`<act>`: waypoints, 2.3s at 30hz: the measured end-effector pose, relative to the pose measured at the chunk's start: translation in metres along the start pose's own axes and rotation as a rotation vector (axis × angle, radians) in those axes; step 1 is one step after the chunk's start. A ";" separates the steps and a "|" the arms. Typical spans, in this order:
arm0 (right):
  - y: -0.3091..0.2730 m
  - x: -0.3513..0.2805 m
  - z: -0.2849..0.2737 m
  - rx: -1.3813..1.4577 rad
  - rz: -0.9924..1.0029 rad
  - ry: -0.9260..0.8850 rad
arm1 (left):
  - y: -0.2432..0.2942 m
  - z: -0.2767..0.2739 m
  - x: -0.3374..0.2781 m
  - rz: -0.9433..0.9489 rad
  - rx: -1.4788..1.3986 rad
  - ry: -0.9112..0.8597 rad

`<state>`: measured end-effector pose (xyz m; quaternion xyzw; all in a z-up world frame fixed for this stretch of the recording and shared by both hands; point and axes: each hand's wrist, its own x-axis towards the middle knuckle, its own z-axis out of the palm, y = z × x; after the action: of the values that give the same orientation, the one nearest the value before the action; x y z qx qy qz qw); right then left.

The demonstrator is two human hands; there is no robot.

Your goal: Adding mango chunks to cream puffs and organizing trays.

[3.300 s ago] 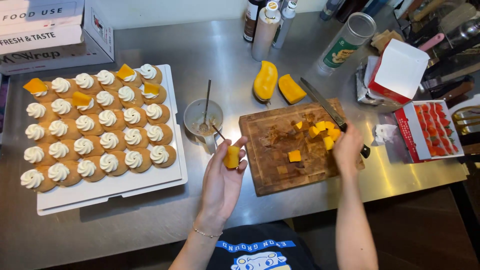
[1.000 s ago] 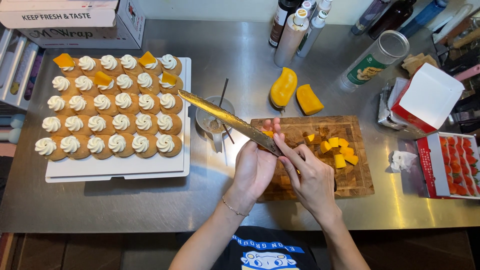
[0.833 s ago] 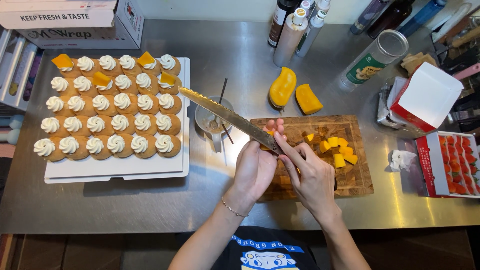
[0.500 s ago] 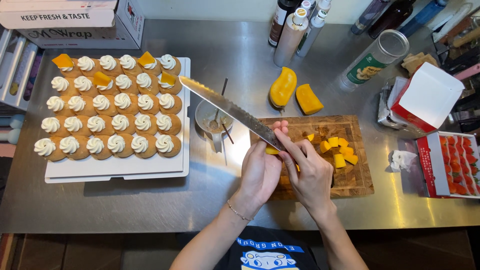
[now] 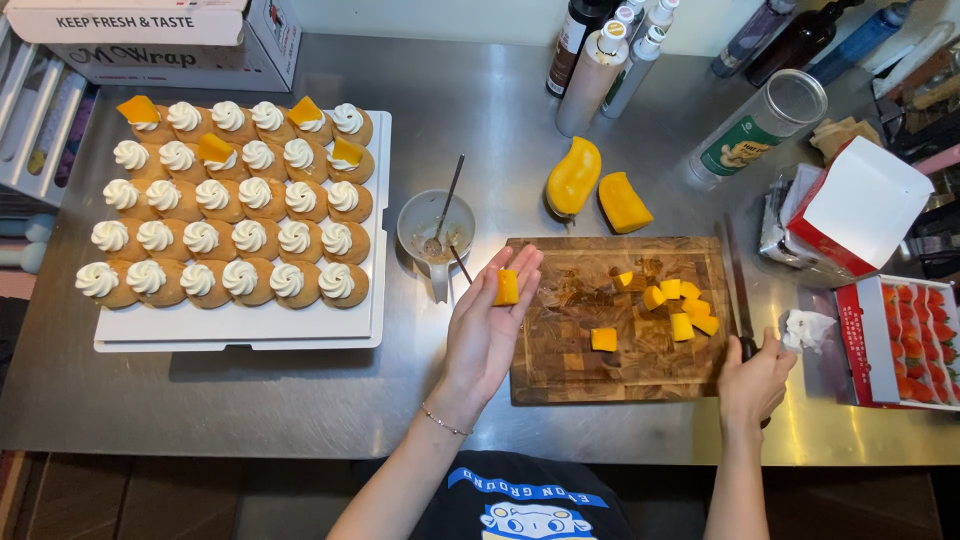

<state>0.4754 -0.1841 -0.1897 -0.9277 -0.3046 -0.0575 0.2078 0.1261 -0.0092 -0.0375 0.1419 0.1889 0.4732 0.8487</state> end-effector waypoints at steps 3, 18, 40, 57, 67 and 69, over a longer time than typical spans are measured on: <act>0.019 -0.019 0.018 -0.053 0.054 0.004 | -0.001 -0.005 -0.003 -0.027 -0.060 0.019; -0.248 -0.093 -0.141 0.436 -0.776 -0.158 | -0.019 0.008 0.004 -0.167 -0.164 -0.044; -0.259 -0.086 -0.131 0.313 -0.780 -0.119 | -0.018 0.018 0.002 0.016 0.004 0.022; -0.059 -0.042 -0.035 0.272 -0.020 0.152 | -0.029 -0.029 0.013 0.066 0.143 0.078; -0.031 -0.060 0.012 -0.057 -0.022 0.167 | -0.033 -0.026 0.007 0.010 -0.103 0.058; -0.040 -0.063 0.008 -0.099 -0.116 0.199 | -0.030 -0.024 0.002 0.010 -0.149 0.038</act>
<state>0.4005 -0.1855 -0.1980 -0.9074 -0.3325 -0.1760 0.1873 0.1388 -0.0212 -0.0714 0.0702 0.1683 0.4926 0.8510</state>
